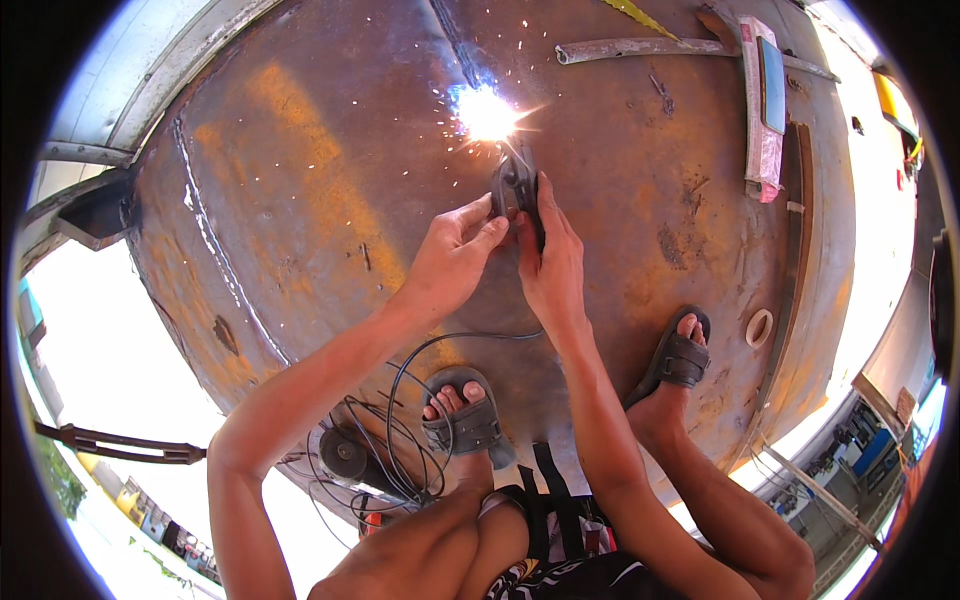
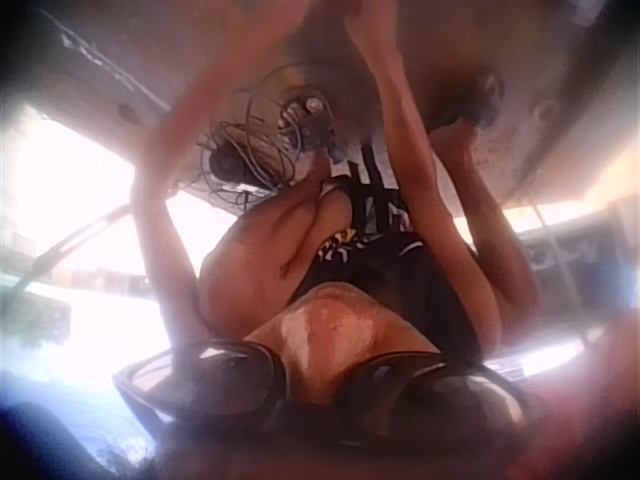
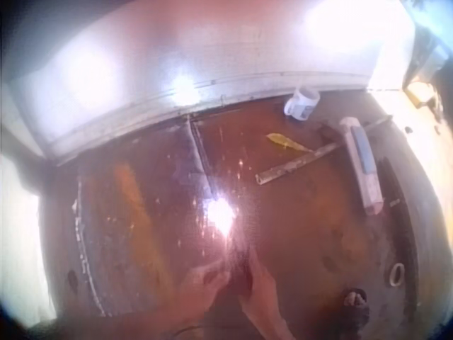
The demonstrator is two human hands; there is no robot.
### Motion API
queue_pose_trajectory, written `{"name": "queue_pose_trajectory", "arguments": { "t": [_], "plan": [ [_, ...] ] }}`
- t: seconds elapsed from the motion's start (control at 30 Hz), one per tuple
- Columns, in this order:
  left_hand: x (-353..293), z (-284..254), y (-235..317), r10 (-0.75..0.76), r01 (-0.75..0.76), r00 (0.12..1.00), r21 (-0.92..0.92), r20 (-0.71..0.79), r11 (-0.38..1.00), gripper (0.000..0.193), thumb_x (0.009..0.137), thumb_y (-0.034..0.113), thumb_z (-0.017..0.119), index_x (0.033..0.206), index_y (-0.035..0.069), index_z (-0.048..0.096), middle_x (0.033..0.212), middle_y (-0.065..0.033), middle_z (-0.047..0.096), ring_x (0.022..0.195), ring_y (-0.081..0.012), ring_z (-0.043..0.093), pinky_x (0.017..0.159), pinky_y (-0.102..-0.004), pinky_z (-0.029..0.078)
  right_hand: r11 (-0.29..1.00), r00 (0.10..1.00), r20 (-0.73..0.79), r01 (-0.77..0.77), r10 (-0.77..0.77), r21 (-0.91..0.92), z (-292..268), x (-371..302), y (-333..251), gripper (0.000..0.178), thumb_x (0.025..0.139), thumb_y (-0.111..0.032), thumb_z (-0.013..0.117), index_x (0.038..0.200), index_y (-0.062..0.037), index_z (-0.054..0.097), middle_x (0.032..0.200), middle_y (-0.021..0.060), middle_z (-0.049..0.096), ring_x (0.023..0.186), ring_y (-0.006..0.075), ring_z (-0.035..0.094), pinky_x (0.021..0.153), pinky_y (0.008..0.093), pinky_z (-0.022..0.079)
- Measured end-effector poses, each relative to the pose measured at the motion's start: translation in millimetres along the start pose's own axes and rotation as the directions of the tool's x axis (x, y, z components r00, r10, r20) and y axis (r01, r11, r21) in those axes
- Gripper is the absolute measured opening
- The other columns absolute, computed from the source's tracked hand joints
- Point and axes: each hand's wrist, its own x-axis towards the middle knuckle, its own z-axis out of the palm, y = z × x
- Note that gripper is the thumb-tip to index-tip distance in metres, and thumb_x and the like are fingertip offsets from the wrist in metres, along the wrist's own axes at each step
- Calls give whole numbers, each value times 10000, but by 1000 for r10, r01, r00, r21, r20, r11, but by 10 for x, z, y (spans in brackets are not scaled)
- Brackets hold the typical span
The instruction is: The person welds a seam on a large curved metal surface using a handheld welding torch. They pause to insert a new welding rod and continue welding along the same seam. The person wears sandals and works in an outdoor or semi-outdoor workshop area.
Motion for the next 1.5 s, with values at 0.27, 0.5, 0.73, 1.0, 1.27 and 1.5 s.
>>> {"name": "queue_pose_trajectory", "arguments": {
  "t": [0.27, 0.5, 0.73, 1.0, 1.27, 1.5],
  "plan": [
    [14, -8, -44, -21, 21, 1000, -19, -2, 1000, 375, 1095, 114, 514, 1434, -32, 583, 1208, -36, 693, 1095, -94, 613, 995, -281, 479, 1000, 1000, 4, 8, -8, 18, -6, 5, -2, 566, 1011, -17, 593, 1551, -19, 424, 1103, 269, 682, 936, 467, 687, 801, 482, 540],
    [42, -70, -83, -25, 23, 998, 40, 54, 999, 443, 1111, 165, 511, 1518, -8, 490, 1423, -105, 616, 1272, -212, 624, 1124, -380, 487, 1000, 1000, 7, 5, -5, 24, 6, 3, 15, 569, 1008, -13, 597, 1550, -18, 425, 1100, 268, 682, 936, 466, 686, 802, 481, 540],
    [19, -20, -69, 0, 0, 1000, -7, 3, 1000, 381, 1092, 113, 520, 1439, -35, 575, 1213, -35, 692, 1095, -87, 607, 991, -276, 479, 1000, 1000, 23, -8, 8, 11, -7, 1, 4, 570, 1013, -25, 595, 1556, -22, 421, 1100, 265, 682, 936, 462, 687, 807, 482, 537],
    [24, -53, -59, -53, 52, 998, 33, 36, 998, 405, 1107, 140, 503, 1480, -17, 526, 1344, -77, 644, 1209, -172, 619, 1081, -348, 483, 1000, 999, 28, -26, 25, 5, -14, -3, -8, 570, 1014, -28, 597, 1557, -27, 424, 1095, 263, 681, 931, 459, 688, 805, 478, 540],
    [-4, 4, -38, -8, 7, 1000, -27, -18, 1000, 346, 1087, 109, 518, 1383, -41, 614, 1231, -54, 690, 1106, -108, 626, 1012, -294, 492, 1000, 1000, 11, 18, -17, -7, -3, -11, 27, 564, 1011, -25, 600, 1549, -23, 431, 1089, 262, 681, 924, 456, 691, 799, 476, 543],
    [-6, 30, -11, -40, 41, 998, 17, -38, 999, 366, 1077, 104, 520, 1398, -50, 604, 1269, -79, 689, 1153, -129, 631, 1031, -301, 495, 999, 999, 1, 51, -51, -15, -17, -10, 58, 565, 1007, -24, 604, 1547, -32, 437, 1098, 262, 683, 922, 456, 693, 794, 479, 544]
  ]
}}
